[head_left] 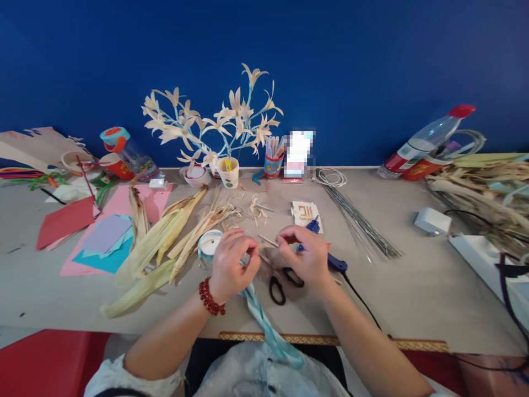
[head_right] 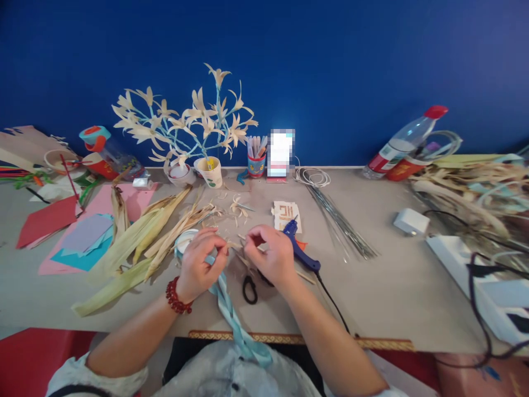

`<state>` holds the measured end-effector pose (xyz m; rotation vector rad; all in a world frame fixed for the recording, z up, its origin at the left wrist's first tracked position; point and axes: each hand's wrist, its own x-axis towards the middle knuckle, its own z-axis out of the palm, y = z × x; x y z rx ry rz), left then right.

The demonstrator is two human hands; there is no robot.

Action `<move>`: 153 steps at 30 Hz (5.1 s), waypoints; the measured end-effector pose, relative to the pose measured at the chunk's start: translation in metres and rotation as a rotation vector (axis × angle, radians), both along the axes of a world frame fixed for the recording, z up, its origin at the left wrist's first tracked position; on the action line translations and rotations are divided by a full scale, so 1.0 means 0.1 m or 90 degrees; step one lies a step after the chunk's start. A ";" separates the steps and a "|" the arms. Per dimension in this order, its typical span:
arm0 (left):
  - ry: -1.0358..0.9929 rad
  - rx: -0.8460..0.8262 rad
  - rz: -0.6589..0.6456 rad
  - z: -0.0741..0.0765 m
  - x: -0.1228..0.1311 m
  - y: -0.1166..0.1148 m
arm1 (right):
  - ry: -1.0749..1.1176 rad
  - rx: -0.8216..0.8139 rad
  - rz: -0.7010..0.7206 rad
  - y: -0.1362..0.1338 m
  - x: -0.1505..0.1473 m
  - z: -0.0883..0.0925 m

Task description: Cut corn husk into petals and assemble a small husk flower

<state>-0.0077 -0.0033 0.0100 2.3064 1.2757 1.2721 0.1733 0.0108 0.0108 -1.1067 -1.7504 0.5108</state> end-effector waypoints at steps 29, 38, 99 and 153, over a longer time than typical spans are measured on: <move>0.012 0.006 0.004 0.00 0.01 0.00 | -0.046 -0.028 0.017 0.03 0.03 0.06; 0.019 0.005 0.007 -0.01 0.01 -0.01 | -0.102 -0.078 0.081 0.00 -0.05 0.01; 0.020 0.044 0.037 -0.04 0.02 0.00 | -0.096 -0.098 0.056 -0.05 -0.12 0.02; -0.446 -0.601 -0.220 -0.10 0.04 -0.01 | -0.140 0.026 -0.005 0.25 0.15 0.14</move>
